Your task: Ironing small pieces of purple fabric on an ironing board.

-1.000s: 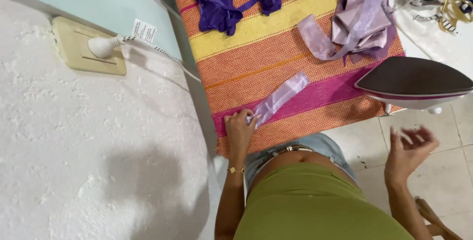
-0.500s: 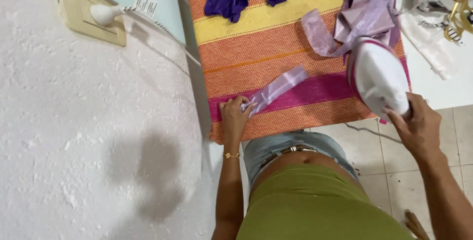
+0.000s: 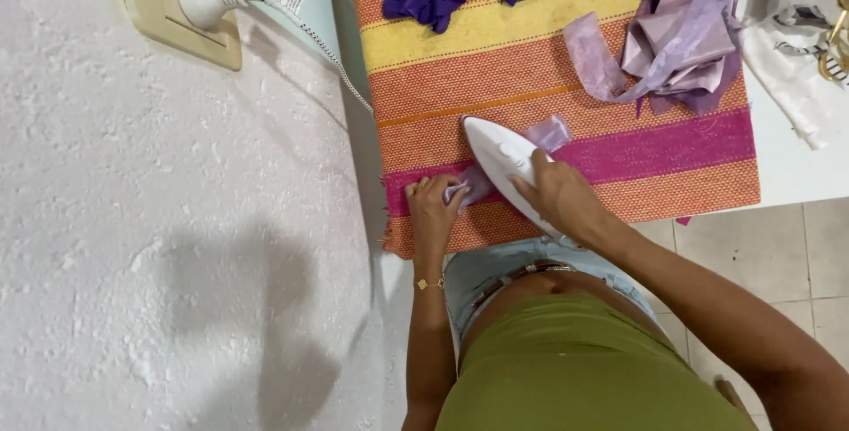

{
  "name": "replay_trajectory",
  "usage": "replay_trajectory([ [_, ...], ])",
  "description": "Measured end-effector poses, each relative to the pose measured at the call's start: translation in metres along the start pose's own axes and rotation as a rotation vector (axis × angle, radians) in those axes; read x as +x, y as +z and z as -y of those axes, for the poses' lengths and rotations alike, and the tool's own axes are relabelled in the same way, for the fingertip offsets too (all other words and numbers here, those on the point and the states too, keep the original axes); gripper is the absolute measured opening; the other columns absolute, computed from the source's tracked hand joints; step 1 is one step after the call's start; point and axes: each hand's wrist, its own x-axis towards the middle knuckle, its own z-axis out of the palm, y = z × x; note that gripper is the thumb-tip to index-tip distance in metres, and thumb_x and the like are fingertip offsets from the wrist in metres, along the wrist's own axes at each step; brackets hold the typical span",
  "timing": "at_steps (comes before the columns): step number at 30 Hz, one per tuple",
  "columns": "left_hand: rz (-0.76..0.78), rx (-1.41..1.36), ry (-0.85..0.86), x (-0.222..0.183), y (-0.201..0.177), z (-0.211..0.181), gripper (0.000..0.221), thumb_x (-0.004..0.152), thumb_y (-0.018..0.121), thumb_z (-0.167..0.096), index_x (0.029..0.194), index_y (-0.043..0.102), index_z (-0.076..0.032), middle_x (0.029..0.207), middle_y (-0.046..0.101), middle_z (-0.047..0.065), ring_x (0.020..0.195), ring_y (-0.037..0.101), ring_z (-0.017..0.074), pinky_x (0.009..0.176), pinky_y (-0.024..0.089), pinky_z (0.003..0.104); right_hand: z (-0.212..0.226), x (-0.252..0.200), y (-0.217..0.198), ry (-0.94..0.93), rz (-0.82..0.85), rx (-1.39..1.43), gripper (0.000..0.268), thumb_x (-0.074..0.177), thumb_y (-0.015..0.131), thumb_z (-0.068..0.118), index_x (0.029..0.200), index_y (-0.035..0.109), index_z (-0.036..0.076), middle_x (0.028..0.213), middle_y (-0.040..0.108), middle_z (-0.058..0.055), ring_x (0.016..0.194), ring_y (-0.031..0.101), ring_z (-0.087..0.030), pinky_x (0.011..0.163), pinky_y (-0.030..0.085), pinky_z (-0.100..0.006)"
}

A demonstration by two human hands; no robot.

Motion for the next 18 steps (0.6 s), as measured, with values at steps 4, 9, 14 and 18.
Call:
replay_trajectory([
  [4, -0.032, -0.011, 0.007, -0.001, 0.005, 0.008, 0.02, 0.09, 0.089, -0.03, 0.1, 0.074, -0.021, 0.089, 0.079, -0.001, 0.085, 0.073, 0.0222, 0.093, 0.045, 0.041, -0.052, 0.011, -0.028, 0.131, -0.115, 0.125, 0.052, 0.11, 0.059, 0.055, 0.115, 0.059, 0.003, 0.053, 0.071, -0.015, 0.059, 0.079, -0.036, 0.068, 0.063, -0.051],
  [9, -0.036, 0.003, -0.003, -0.002, 0.005, 0.011, 0.025, 0.088, 0.091, -0.033, 0.102, 0.074, -0.023, 0.089, 0.079, -0.003, 0.085, 0.073, 0.021, 0.094, 0.046, 0.041, -0.035, 0.004, -0.018, 0.11, -0.091, 0.162, 0.05, 0.11, 0.059, 0.05, 0.116, 0.063, 0.001, 0.052, 0.072, -0.015, 0.059, 0.08, -0.034, 0.069, 0.063, -0.047],
  [14, -0.022, 0.018, -0.075, -0.009, 0.009, 0.014, 0.042, 0.085, 0.094, -0.03, 0.117, 0.07, -0.018, 0.078, 0.071, 0.005, 0.079, 0.071, 0.0272, 0.094, 0.047, 0.044, -0.007, -0.003, -0.003, 0.074, -0.058, 0.073, 0.05, 0.108, 0.061, 0.048, 0.123, 0.067, 0.001, 0.076, 0.078, -0.026, 0.076, 0.082, -0.043, 0.074, 0.068, -0.053],
  [18, -0.023, 0.007, -0.101, -0.008, 0.009, 0.008, 0.047, 0.084, 0.094, -0.033, 0.12, 0.068, -0.018, 0.079, 0.07, 0.007, 0.08, 0.072, 0.0308, 0.093, 0.047, 0.047, -0.074, 0.016, -0.025, 0.178, -0.135, 0.161, 0.05, 0.111, 0.059, 0.049, 0.122, 0.064, 0.001, 0.054, 0.072, -0.014, 0.057, 0.079, -0.033, 0.07, 0.065, -0.046],
])
